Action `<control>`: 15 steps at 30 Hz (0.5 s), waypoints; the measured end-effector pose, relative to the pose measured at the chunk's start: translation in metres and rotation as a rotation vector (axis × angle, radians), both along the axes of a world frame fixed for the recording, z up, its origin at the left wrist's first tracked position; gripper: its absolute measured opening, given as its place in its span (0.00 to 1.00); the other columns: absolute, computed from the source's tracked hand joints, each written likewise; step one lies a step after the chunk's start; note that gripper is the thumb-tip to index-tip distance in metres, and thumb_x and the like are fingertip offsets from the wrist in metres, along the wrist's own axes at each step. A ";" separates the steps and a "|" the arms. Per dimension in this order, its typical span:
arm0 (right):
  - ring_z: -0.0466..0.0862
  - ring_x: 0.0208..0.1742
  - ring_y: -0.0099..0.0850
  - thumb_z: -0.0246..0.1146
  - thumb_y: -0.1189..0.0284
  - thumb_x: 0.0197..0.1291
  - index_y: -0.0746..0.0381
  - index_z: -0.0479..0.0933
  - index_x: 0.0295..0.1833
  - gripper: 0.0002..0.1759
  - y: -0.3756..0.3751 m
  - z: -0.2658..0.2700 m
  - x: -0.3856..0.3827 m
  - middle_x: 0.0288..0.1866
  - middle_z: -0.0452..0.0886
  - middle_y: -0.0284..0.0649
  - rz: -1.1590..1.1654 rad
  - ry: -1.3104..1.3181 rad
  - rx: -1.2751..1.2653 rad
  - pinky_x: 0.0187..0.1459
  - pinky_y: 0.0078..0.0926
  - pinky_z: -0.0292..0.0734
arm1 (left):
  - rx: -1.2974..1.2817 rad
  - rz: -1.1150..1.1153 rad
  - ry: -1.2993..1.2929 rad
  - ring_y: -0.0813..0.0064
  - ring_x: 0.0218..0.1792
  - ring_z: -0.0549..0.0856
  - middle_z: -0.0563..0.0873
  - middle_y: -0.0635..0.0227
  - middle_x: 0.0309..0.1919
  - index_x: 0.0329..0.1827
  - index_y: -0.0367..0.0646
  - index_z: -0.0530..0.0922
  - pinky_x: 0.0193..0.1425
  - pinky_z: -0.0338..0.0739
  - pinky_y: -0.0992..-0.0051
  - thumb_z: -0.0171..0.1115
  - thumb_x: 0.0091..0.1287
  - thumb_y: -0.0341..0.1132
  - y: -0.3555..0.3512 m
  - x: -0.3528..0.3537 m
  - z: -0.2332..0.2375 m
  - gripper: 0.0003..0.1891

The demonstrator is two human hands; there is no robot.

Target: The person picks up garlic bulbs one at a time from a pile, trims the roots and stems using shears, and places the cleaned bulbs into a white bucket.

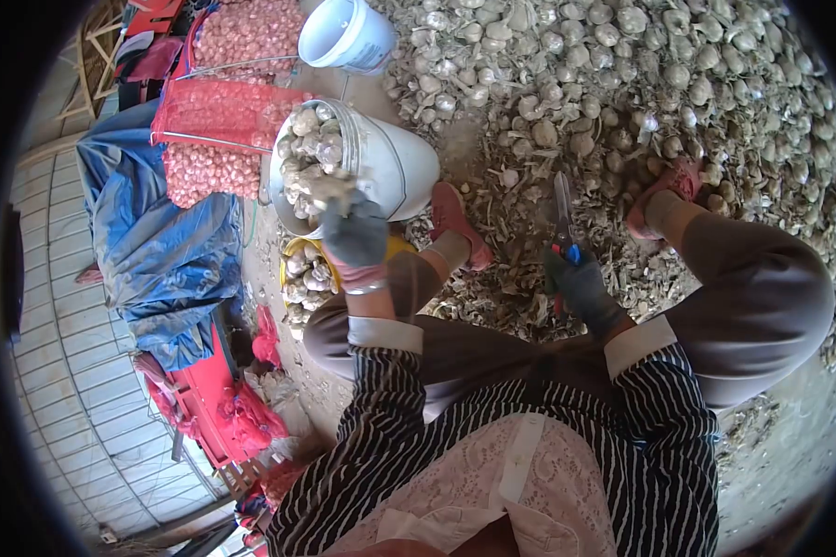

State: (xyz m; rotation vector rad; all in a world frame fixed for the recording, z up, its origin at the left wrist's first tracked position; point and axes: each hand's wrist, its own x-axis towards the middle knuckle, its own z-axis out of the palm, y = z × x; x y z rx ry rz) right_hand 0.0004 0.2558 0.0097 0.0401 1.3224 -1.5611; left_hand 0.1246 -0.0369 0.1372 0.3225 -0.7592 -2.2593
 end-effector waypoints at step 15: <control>0.81 0.25 0.30 0.68 0.58 0.58 0.59 0.75 0.43 0.17 -0.010 -0.023 -0.014 0.30 0.79 0.36 -0.167 -0.437 0.216 0.26 0.30 0.79 | -0.731 -0.229 -1.379 0.62 0.53 0.83 0.84 0.61 0.52 0.64 0.43 0.73 0.55 0.79 0.69 0.61 0.63 0.37 0.029 -0.092 -0.237 0.24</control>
